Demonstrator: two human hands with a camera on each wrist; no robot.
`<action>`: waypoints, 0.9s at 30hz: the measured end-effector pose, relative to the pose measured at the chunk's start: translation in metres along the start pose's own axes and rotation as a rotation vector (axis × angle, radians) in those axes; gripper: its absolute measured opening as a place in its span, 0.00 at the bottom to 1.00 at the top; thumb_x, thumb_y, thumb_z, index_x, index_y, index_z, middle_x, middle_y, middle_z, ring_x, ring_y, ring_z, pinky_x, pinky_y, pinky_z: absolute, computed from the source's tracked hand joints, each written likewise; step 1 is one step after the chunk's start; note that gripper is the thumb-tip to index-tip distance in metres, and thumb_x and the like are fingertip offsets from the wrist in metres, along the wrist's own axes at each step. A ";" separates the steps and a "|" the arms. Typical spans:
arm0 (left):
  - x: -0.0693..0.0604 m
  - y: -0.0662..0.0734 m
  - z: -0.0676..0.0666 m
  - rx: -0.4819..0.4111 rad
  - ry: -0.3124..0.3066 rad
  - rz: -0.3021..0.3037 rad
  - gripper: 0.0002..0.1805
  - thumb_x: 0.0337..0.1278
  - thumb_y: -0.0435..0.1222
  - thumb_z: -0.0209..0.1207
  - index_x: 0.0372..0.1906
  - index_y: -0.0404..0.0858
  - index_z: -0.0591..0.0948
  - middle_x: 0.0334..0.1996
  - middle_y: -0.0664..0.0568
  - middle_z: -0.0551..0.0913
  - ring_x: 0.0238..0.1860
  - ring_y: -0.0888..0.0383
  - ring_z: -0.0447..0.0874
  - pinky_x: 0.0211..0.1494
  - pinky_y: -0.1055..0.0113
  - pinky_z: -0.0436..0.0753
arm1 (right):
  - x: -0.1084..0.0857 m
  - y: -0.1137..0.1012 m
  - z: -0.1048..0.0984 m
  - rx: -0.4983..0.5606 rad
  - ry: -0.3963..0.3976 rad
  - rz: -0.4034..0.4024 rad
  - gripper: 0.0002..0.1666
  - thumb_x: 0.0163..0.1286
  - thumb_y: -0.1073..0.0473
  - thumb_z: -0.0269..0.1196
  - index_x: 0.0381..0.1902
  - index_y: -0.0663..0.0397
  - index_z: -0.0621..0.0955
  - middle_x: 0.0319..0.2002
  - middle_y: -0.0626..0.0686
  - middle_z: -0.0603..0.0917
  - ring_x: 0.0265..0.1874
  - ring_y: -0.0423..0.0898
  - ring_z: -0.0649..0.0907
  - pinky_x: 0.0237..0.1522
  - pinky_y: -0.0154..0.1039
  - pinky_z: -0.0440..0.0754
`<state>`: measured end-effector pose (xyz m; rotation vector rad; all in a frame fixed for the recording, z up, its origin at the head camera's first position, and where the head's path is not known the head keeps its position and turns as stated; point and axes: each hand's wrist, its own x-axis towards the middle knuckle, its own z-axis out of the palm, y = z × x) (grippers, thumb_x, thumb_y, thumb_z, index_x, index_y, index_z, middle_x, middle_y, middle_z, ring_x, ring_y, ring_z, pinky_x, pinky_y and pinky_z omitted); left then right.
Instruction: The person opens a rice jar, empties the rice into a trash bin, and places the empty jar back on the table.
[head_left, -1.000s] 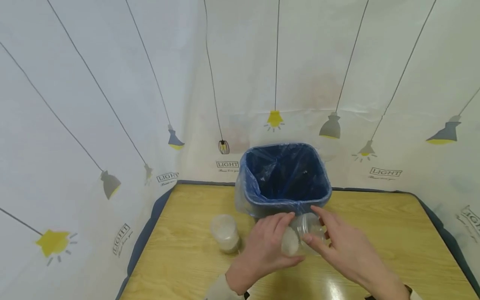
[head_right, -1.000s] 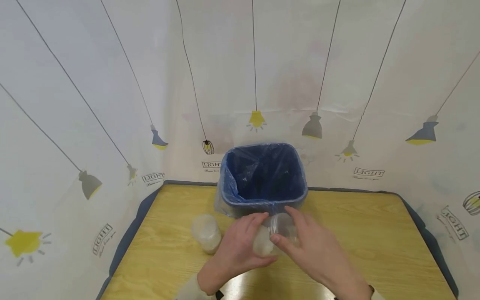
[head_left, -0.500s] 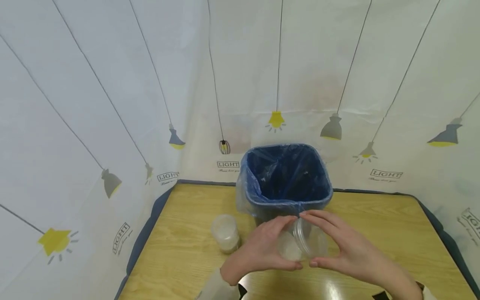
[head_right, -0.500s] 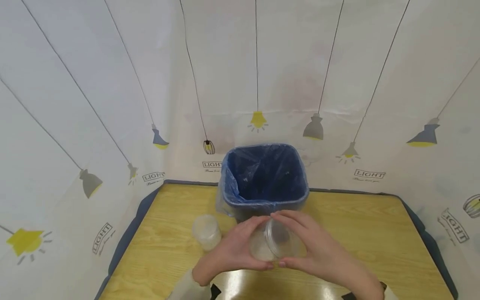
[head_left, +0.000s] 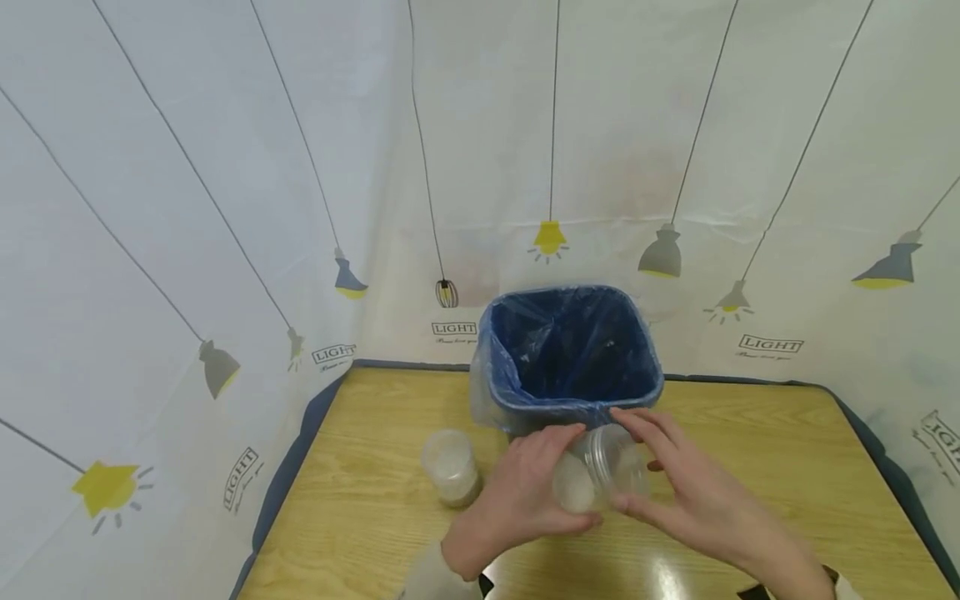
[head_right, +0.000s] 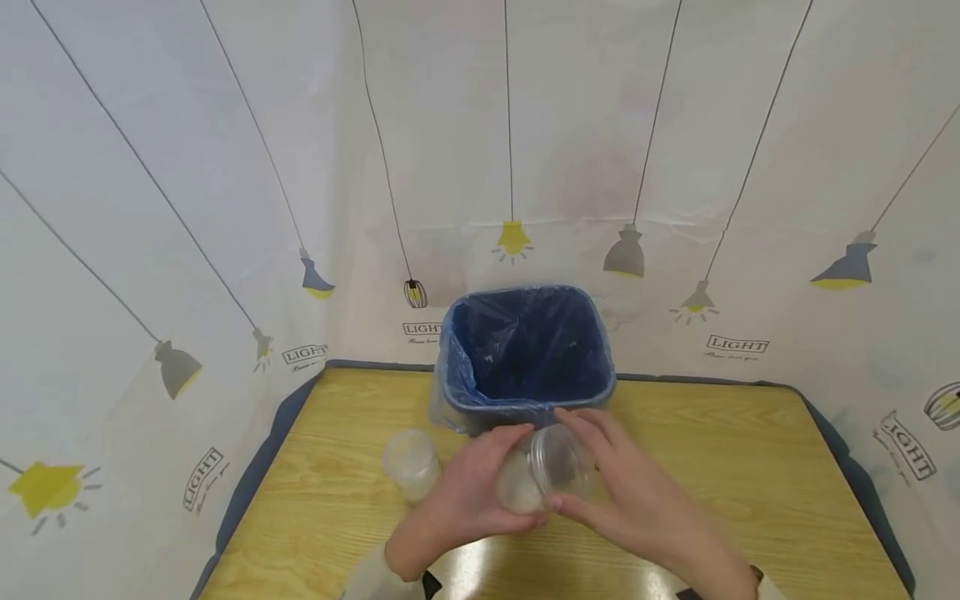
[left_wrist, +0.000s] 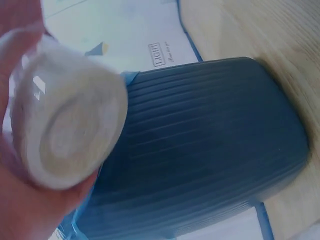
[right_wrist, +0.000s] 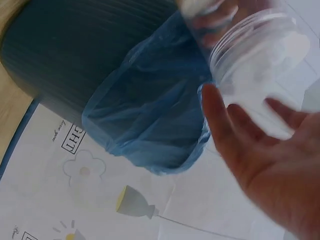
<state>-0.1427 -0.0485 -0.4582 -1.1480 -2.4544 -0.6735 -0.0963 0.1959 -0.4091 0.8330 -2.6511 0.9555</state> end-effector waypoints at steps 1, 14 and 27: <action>-0.001 0.001 0.002 0.042 0.032 0.007 0.56 0.31 0.60 0.82 0.69 0.39 0.72 0.60 0.51 0.81 0.55 0.55 0.83 0.53 0.60 0.83 | 0.001 -0.003 0.001 -0.002 0.012 0.058 0.48 0.65 0.45 0.74 0.77 0.50 0.67 0.68 0.53 0.73 0.55 0.49 0.82 0.42 0.39 0.86; 0.002 0.000 0.005 0.127 0.070 0.061 0.57 0.29 0.61 0.81 0.68 0.39 0.73 0.59 0.52 0.81 0.53 0.55 0.83 0.50 0.62 0.83 | 0.006 -0.004 0.004 -0.037 0.053 0.045 0.42 0.61 0.43 0.76 0.70 0.47 0.75 0.61 0.48 0.78 0.49 0.46 0.84 0.40 0.39 0.86; 0.004 -0.006 -0.001 -0.077 -0.112 -0.015 0.57 0.35 0.59 0.81 0.72 0.39 0.70 0.61 0.53 0.81 0.57 0.58 0.82 0.60 0.65 0.80 | 0.005 0.008 -0.002 -0.044 0.003 -0.189 0.50 0.56 0.49 0.81 0.74 0.44 0.72 0.68 0.47 0.73 0.62 0.46 0.77 0.53 0.45 0.84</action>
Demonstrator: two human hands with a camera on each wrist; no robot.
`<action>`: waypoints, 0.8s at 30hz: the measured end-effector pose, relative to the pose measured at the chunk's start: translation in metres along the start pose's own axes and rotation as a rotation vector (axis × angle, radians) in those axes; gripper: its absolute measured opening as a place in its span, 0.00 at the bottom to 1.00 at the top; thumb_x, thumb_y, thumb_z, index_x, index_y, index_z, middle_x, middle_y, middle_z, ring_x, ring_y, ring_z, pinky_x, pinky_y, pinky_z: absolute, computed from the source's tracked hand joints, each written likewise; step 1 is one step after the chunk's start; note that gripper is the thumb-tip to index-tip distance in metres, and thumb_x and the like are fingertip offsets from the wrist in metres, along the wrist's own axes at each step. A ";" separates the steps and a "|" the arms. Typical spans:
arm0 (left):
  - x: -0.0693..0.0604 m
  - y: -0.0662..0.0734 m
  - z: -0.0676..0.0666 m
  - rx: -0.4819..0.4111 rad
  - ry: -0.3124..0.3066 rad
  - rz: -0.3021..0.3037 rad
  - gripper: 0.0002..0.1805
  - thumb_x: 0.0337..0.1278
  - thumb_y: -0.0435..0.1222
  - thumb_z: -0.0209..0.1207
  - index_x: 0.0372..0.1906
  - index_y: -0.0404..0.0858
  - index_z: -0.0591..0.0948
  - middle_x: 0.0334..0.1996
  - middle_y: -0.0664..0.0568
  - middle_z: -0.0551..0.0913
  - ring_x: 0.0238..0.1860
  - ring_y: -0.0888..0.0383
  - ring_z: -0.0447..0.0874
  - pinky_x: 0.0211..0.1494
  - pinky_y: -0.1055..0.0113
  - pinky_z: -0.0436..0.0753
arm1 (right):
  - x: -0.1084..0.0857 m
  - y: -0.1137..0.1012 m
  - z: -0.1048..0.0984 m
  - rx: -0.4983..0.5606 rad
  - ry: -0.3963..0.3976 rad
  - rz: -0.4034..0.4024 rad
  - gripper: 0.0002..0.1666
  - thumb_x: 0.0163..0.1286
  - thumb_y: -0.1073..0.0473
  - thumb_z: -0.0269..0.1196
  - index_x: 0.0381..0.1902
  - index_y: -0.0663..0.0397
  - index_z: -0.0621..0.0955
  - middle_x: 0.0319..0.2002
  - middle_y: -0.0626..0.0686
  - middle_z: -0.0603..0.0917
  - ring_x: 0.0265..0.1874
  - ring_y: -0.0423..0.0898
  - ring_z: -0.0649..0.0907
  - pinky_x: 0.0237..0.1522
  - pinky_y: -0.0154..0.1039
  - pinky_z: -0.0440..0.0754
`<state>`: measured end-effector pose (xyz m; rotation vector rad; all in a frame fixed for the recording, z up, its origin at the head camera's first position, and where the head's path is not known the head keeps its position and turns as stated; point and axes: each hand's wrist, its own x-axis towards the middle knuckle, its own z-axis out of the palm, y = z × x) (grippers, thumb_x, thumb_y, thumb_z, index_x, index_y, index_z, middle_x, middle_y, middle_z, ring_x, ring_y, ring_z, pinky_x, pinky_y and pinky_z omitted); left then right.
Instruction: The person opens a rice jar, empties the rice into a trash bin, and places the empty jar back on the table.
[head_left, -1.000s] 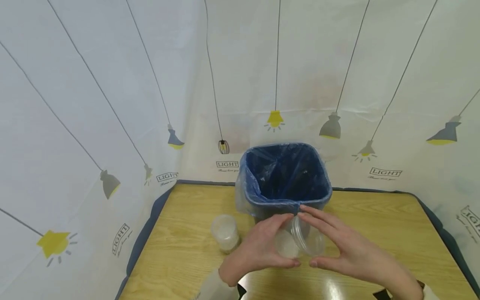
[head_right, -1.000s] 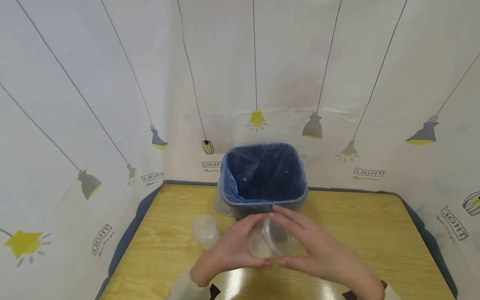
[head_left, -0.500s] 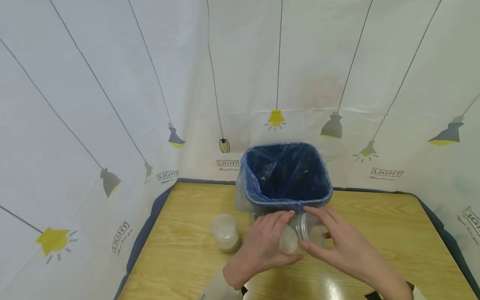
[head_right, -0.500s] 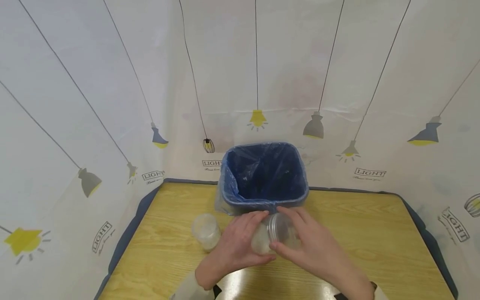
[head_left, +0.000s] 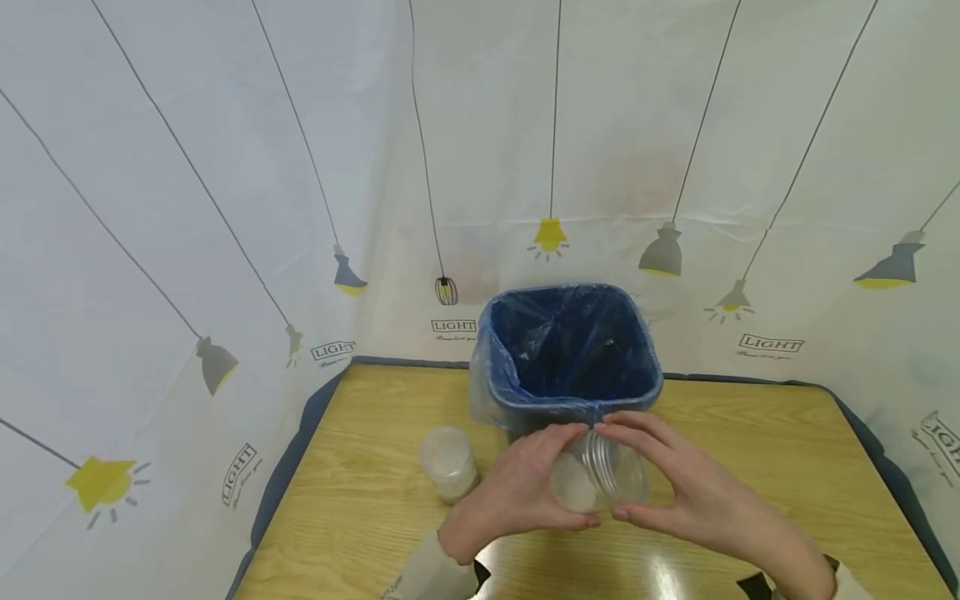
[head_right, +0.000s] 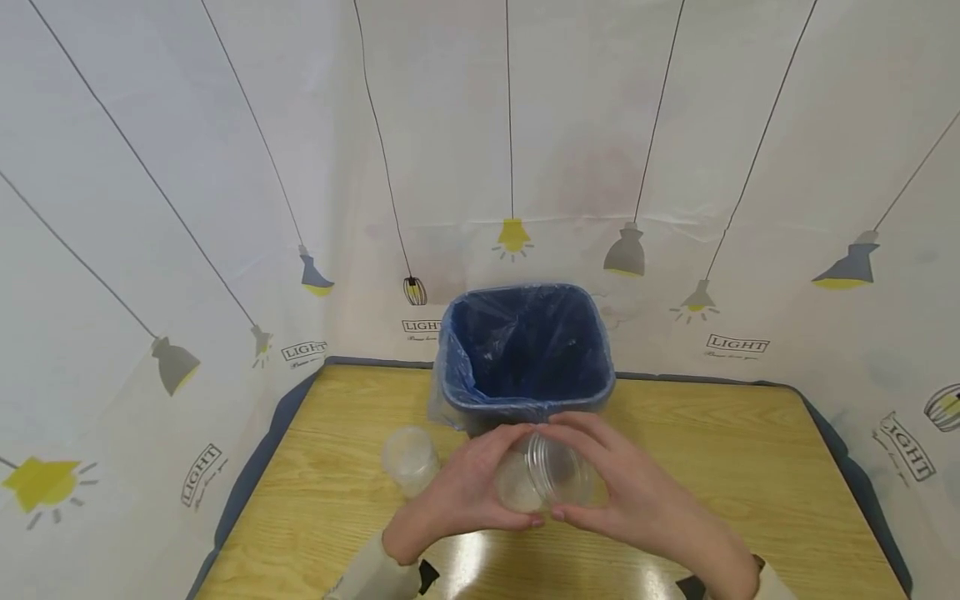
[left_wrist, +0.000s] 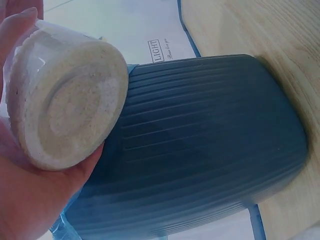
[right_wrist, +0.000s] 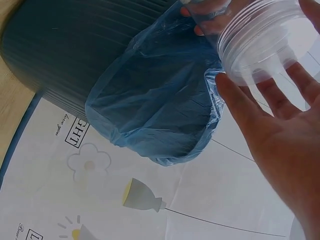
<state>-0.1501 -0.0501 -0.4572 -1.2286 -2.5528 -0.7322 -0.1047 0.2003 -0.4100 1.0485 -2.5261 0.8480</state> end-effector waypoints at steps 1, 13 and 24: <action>0.000 0.000 0.000 0.000 0.004 0.003 0.56 0.35 0.59 0.81 0.71 0.39 0.70 0.61 0.53 0.81 0.57 0.58 0.82 0.60 0.66 0.80 | 0.000 0.000 0.000 0.004 -0.004 0.001 0.50 0.56 0.49 0.81 0.74 0.44 0.72 0.69 0.47 0.73 0.63 0.46 0.76 0.54 0.44 0.84; -0.003 0.000 0.007 -0.050 0.108 -0.009 0.59 0.30 0.57 0.83 0.72 0.40 0.69 0.61 0.53 0.80 0.58 0.58 0.81 0.60 0.64 0.80 | -0.003 -0.002 -0.006 0.094 0.013 0.017 0.53 0.54 0.55 0.82 0.75 0.46 0.71 0.71 0.49 0.71 0.63 0.45 0.76 0.49 0.38 0.85; -0.011 0.001 0.015 -0.160 0.227 -0.058 0.58 0.28 0.52 0.85 0.71 0.39 0.70 0.61 0.52 0.80 0.59 0.56 0.81 0.61 0.62 0.80 | -0.022 0.004 0.001 0.363 0.192 0.124 0.54 0.49 0.75 0.79 0.73 0.60 0.67 0.68 0.51 0.71 0.61 0.34 0.78 0.49 0.33 0.85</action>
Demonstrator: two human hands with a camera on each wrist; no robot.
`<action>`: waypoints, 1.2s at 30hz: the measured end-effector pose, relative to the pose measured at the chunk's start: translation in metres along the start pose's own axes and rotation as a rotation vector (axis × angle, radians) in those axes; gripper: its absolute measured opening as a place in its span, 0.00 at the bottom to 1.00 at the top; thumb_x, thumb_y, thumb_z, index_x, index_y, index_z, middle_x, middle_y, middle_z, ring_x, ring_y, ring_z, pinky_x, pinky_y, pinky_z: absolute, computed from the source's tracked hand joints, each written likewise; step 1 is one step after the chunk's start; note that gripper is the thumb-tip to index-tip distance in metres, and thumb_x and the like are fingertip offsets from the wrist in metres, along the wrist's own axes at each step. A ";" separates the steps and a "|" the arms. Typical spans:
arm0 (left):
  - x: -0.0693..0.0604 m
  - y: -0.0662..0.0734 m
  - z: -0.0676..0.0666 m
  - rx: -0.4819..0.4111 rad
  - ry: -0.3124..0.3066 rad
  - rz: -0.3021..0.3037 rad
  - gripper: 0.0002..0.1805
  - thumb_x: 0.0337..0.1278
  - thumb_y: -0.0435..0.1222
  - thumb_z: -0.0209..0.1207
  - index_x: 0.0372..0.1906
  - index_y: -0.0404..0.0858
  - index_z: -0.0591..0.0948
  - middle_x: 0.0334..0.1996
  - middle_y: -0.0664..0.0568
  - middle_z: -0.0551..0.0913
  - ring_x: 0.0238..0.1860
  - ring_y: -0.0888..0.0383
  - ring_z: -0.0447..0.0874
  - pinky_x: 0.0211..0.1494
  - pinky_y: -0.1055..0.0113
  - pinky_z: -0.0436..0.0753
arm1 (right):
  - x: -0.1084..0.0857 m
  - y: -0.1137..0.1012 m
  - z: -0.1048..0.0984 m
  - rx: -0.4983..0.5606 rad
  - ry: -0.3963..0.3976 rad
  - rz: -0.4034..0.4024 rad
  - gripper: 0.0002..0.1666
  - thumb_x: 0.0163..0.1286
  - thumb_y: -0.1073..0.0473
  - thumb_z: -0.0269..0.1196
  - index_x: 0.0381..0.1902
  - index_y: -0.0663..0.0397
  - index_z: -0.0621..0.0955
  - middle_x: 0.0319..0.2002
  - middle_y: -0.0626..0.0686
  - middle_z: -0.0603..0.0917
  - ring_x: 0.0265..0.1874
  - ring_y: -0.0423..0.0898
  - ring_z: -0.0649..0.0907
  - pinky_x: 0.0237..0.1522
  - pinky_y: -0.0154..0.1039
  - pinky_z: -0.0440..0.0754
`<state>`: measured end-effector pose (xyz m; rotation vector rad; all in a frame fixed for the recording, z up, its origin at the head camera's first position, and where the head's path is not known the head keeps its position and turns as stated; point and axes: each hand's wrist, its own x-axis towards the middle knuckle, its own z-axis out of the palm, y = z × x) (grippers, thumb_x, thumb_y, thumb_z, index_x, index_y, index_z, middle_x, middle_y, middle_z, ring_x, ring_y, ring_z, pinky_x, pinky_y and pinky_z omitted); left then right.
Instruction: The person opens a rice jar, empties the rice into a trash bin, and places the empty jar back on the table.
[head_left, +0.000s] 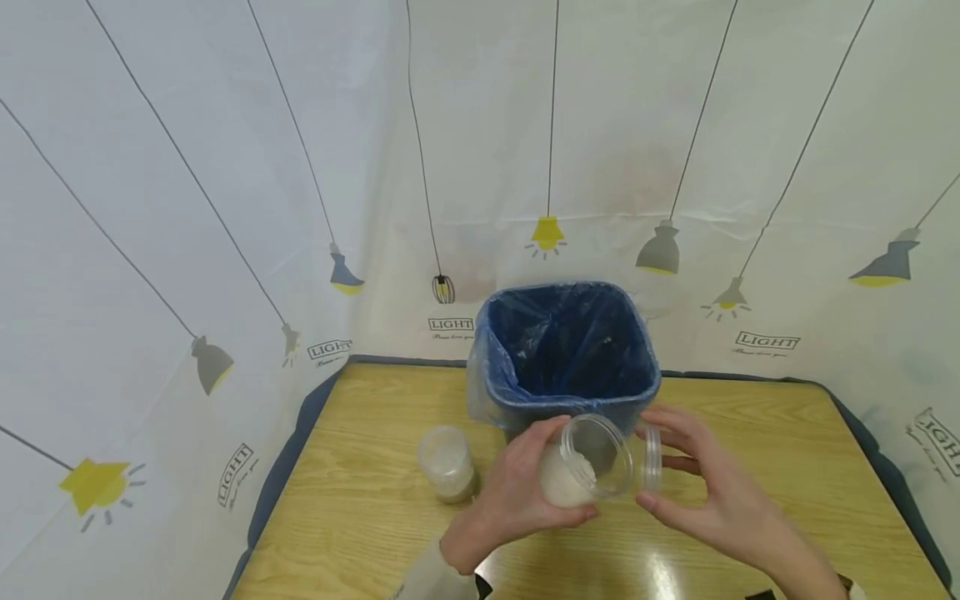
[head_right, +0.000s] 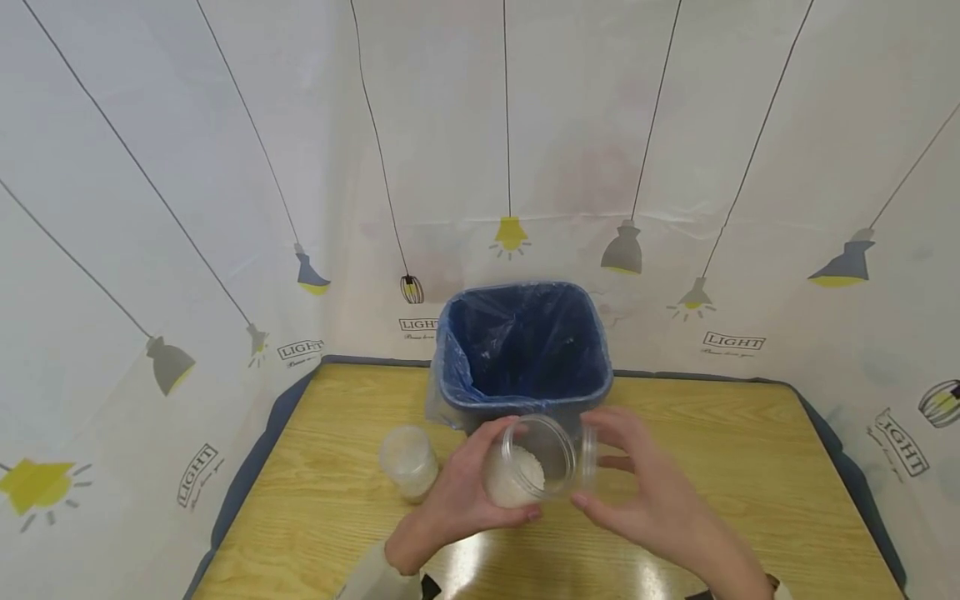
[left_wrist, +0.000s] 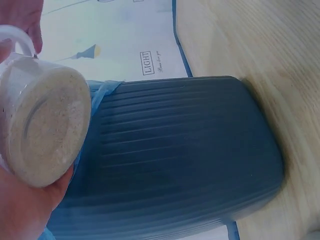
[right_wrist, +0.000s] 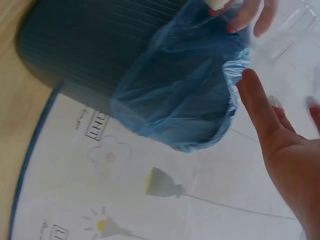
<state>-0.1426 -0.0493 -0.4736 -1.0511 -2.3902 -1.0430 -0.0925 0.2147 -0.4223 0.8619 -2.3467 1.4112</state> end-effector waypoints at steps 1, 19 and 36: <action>-0.001 -0.001 0.000 -0.008 0.004 -0.008 0.58 0.28 0.51 0.85 0.71 0.39 0.70 0.61 0.52 0.80 0.59 0.56 0.81 0.61 0.62 0.80 | -0.003 0.004 -0.001 0.006 0.026 0.006 0.54 0.49 0.77 0.78 0.73 0.60 0.67 0.68 0.48 0.72 0.61 0.34 0.79 0.50 0.31 0.83; -0.011 -0.007 -0.001 -0.103 0.036 -0.088 0.57 0.31 0.49 0.84 0.72 0.44 0.69 0.64 0.54 0.79 0.60 0.55 0.80 0.60 0.58 0.81 | -0.075 0.138 0.019 -0.547 -0.317 0.630 0.48 0.60 0.35 0.74 0.67 0.59 0.76 0.50 0.70 0.76 0.35 0.59 0.82 0.31 0.57 0.82; -0.007 -0.008 -0.001 -0.125 0.027 -0.094 0.57 0.30 0.47 0.85 0.72 0.45 0.68 0.61 0.58 0.80 0.61 0.58 0.80 0.62 0.61 0.80 | -0.095 0.152 0.033 -0.577 -0.420 0.715 0.48 0.52 0.34 0.78 0.63 0.56 0.77 0.51 0.64 0.74 0.45 0.66 0.77 0.28 0.58 0.81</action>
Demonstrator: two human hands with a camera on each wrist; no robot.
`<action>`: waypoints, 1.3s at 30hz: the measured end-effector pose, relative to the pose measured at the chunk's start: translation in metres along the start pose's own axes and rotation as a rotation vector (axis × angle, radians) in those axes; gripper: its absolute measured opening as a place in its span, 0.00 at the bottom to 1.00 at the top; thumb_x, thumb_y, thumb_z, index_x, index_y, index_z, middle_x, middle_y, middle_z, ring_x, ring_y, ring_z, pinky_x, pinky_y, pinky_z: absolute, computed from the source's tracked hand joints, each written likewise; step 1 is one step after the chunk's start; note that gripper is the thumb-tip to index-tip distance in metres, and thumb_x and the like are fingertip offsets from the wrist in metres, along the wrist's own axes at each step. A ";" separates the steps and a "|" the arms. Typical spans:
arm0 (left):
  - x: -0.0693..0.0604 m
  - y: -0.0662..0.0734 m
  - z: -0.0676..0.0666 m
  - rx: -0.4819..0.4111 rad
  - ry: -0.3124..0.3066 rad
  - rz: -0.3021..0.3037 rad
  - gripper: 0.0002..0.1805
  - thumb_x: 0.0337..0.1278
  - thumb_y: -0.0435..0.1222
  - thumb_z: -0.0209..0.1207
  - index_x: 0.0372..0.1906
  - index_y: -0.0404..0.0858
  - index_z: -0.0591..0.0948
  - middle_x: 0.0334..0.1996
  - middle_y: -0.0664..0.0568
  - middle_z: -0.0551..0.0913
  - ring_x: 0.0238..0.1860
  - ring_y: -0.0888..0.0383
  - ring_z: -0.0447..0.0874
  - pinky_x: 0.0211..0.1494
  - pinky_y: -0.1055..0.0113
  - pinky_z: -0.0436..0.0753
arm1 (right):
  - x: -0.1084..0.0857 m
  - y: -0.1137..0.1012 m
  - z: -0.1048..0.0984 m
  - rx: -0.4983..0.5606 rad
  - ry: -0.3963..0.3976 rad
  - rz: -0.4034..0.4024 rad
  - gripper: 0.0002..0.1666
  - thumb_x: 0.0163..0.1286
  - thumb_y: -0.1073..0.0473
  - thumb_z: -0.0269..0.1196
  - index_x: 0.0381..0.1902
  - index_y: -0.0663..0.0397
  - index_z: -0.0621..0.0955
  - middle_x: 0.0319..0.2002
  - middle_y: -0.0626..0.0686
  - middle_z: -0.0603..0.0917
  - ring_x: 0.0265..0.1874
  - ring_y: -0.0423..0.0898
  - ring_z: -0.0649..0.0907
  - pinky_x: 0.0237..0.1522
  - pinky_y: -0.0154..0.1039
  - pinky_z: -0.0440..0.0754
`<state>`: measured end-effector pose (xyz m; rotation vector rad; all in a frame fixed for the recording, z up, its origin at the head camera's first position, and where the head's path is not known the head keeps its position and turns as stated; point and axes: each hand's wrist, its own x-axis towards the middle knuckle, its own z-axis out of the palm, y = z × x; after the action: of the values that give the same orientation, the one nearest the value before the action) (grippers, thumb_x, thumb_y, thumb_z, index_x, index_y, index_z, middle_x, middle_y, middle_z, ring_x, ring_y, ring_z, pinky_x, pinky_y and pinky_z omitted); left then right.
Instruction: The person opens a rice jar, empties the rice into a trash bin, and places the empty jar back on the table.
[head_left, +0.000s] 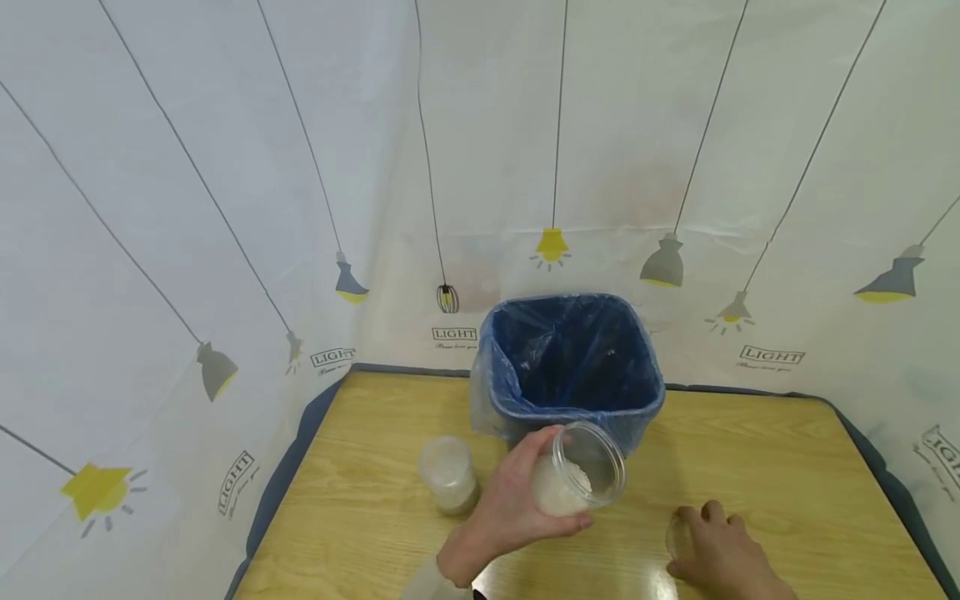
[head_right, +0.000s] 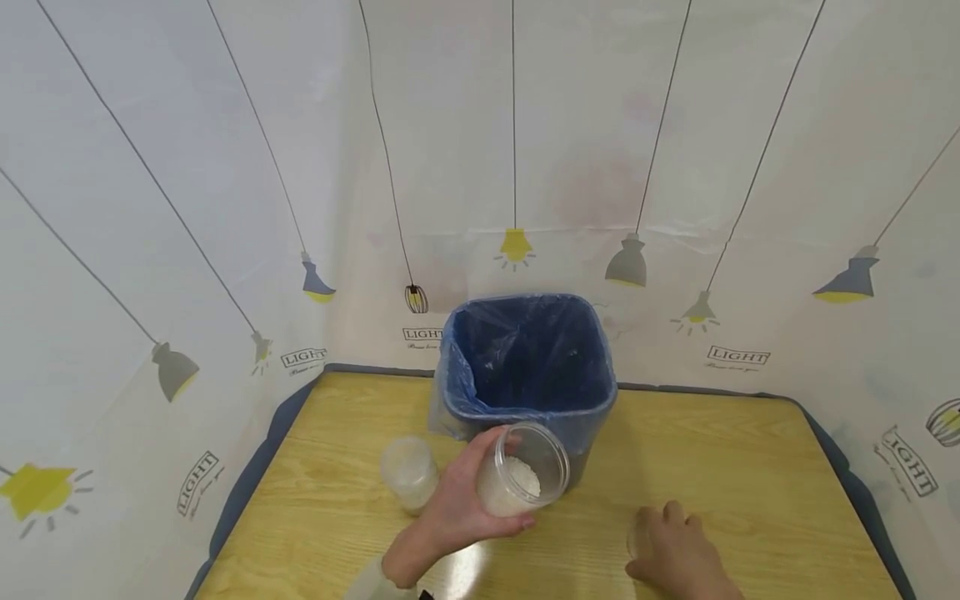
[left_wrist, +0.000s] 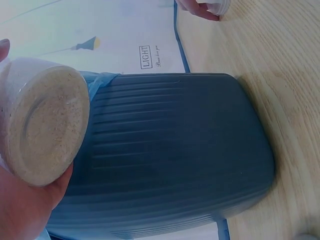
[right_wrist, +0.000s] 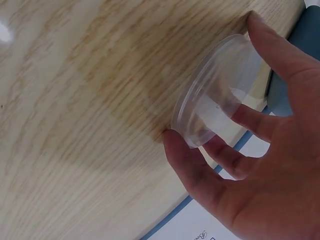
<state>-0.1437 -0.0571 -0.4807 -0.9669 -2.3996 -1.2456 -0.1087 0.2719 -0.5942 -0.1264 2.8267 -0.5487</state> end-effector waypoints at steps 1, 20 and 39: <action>0.000 0.000 0.000 0.002 0.004 0.006 0.57 0.30 0.47 0.85 0.72 0.45 0.68 0.61 0.58 0.80 0.61 0.58 0.80 0.62 0.61 0.80 | 0.000 0.001 0.000 -0.004 0.007 -0.006 0.49 0.52 0.34 0.78 0.63 0.56 0.77 0.50 0.64 0.74 0.45 0.66 0.77 0.27 0.58 0.81; 0.000 -0.003 -0.002 0.008 0.037 0.037 0.58 0.30 0.48 0.85 0.73 0.45 0.67 0.64 0.54 0.79 0.61 0.56 0.80 0.62 0.60 0.80 | -0.003 -0.050 -0.102 0.144 0.350 -0.093 0.40 0.80 0.42 0.57 0.70 0.74 0.69 0.64 0.78 0.73 0.56 0.77 0.78 0.51 0.71 0.77; 0.000 -0.001 -0.001 0.004 0.034 0.019 0.58 0.29 0.47 0.85 0.73 0.45 0.67 0.65 0.54 0.79 0.61 0.56 0.80 0.61 0.59 0.81 | 0.033 -0.109 -0.164 0.720 0.195 -0.134 0.45 0.86 0.39 0.38 0.80 0.71 0.51 0.78 0.74 0.55 0.74 0.71 0.63 0.63 0.63 0.75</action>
<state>-0.1444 -0.0589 -0.4807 -0.9575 -2.3605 -1.2407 -0.1806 0.2248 -0.4134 -0.1255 2.6093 -1.6324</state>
